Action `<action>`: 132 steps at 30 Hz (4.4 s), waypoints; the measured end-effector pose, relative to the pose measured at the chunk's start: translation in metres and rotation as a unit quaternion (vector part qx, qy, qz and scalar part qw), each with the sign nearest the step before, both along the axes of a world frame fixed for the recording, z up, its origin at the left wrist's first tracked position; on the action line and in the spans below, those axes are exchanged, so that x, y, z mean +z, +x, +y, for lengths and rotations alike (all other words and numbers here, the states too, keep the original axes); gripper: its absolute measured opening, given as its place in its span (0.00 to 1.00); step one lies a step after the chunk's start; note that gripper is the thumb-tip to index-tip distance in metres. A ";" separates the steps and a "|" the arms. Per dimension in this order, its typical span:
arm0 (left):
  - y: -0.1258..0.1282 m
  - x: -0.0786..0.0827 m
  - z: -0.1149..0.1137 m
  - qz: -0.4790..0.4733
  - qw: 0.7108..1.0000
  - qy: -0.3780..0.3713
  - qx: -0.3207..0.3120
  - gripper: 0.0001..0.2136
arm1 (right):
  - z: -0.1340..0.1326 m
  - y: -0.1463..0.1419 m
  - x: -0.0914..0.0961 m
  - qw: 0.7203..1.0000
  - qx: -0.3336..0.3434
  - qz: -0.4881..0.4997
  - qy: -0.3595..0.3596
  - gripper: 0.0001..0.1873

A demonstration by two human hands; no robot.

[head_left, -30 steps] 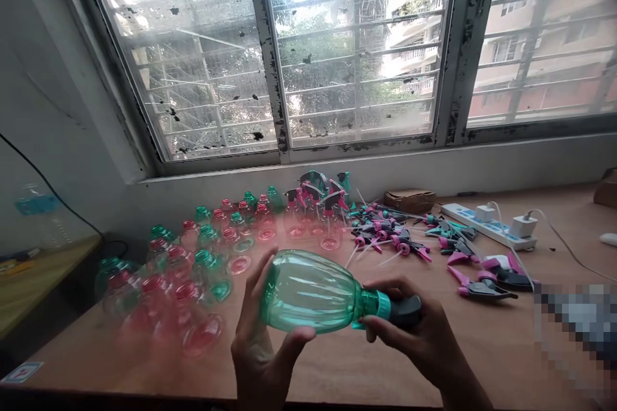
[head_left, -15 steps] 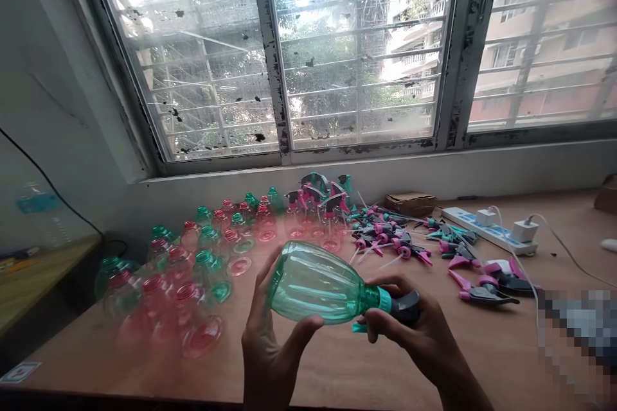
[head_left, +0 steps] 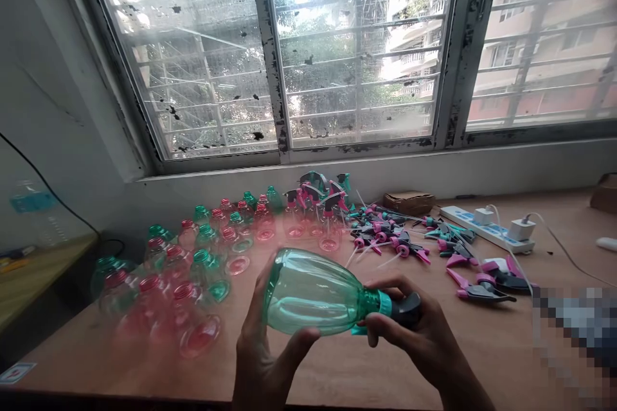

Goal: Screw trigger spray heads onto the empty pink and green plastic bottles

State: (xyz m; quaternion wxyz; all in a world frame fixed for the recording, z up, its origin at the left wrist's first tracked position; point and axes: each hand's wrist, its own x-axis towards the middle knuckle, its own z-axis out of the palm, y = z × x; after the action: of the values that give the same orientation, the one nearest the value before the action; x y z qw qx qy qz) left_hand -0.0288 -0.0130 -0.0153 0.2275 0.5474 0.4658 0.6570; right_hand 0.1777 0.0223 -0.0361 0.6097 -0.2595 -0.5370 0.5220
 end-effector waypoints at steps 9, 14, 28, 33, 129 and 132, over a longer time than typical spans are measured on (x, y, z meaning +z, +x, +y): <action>-0.003 -0.004 -0.003 0.011 0.999 -0.010 -0.037 0.43 | 0.002 0.003 0.002 1.000 0.012 0.001 -0.016 0.17; -0.002 0.001 0.003 0.011 0.999 -0.035 0.011 0.35 | -0.001 0.001 0.003 0.997 -0.053 -0.059 0.012 0.18; 0.000 0.004 0.004 0.010 1.000 0.010 0.014 0.35 | 0.002 0.000 0.001 0.999 -0.006 -0.040 0.007 0.15; 0.002 0.002 0.003 -0.003 0.998 0.052 -0.036 0.31 | 0.007 0.001 0.000 0.998 0.040 0.019 -0.033 0.16; -0.008 -0.008 0.020 0.057 0.997 0.049 -0.021 0.29 | 0.007 0.007 0.001 1.000 -0.024 -0.010 -0.017 0.18; -0.003 -0.006 0.018 0.039 0.998 0.052 -0.019 0.23 | 0.007 0.005 0.000 0.999 -0.018 -0.027 -0.020 0.19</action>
State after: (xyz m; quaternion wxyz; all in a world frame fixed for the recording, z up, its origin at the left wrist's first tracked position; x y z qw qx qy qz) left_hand -0.0318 0.0050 -0.0211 0.1924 0.5928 0.4290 0.6539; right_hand 0.1831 0.0294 -0.0357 0.5989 -0.2952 -0.5376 0.5149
